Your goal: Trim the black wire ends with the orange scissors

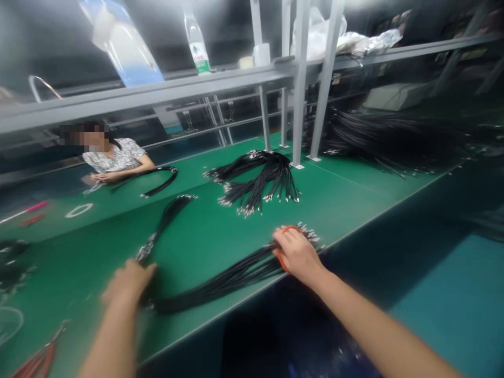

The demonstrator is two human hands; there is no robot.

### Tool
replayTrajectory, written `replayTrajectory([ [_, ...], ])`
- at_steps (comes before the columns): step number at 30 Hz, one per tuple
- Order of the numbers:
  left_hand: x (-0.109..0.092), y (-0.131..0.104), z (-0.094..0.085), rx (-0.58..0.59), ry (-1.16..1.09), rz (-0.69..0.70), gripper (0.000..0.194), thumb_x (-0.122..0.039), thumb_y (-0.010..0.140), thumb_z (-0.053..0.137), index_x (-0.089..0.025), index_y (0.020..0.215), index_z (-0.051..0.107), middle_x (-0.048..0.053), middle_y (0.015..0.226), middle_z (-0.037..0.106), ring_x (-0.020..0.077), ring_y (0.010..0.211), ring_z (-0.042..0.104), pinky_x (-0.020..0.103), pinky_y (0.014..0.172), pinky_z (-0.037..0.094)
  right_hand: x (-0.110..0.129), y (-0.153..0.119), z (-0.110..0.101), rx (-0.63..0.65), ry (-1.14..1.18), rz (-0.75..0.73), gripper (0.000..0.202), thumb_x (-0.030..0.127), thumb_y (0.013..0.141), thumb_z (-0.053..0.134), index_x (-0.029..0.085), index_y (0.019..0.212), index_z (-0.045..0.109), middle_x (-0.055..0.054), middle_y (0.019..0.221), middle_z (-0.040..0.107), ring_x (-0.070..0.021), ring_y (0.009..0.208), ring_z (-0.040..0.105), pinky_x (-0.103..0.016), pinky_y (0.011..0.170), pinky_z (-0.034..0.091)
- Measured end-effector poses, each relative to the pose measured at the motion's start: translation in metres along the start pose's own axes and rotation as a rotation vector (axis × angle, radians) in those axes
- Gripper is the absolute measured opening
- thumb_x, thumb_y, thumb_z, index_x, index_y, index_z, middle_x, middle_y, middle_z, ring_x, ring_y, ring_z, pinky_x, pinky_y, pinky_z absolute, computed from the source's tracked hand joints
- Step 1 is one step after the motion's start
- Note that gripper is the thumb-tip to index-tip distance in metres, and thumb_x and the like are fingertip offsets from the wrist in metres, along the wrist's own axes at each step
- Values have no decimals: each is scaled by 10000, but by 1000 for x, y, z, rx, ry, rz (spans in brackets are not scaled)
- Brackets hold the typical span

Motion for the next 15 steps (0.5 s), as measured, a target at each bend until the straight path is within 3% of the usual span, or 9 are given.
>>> replayTrajectory([
  [3,10,5,12,37,-25,13,394,-317,853,538,-65,1155,558,195,954,655,316,824,647,410,632,512,-6,-2,16,-9,-85,33,198,166,823,525,160,1006,600,-123,899,674,-281,933,576,-411,862,457],
  [7,-16,11,5,0,-71,140,303,-292,892,549,-173,1170,549,86,1168,582,210,973,604,400,802,519,-5,-27,21,-45,-164,69,190,181,837,504,149,999,596,-138,893,661,-302,920,570,-426,840,442],
  [11,-69,8,-23,-62,-105,314,319,-291,893,547,-155,1182,540,94,1179,576,219,983,600,424,811,516,3,-41,23,-56,-219,93,251,191,845,505,128,1079,570,-150,918,663,-322,921,566,-455,843,434],
  [13,-111,-20,-31,-76,-141,457,325,-301,892,546,-155,1182,540,94,1184,573,223,995,594,433,826,505,6,-42,25,-53,-235,101,266,186,845,510,124,1099,559,-153,931,664,-322,931,571,-457,850,436],
  [15,-161,-74,-26,-36,-193,676,287,-345,897,514,-178,1116,592,93,1089,623,222,1016,575,381,879,456,8,-42,25,-43,-234,95,271,188,836,528,130,1100,555,-146,940,669,-313,929,585,-444,846,447],
])
Point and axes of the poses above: each hand's wrist, its own y-axis towards the middle knuckle, its own z-axis out of the palm, x = y × z, the point moved 10 cm from there along y, towards the middle knuckle
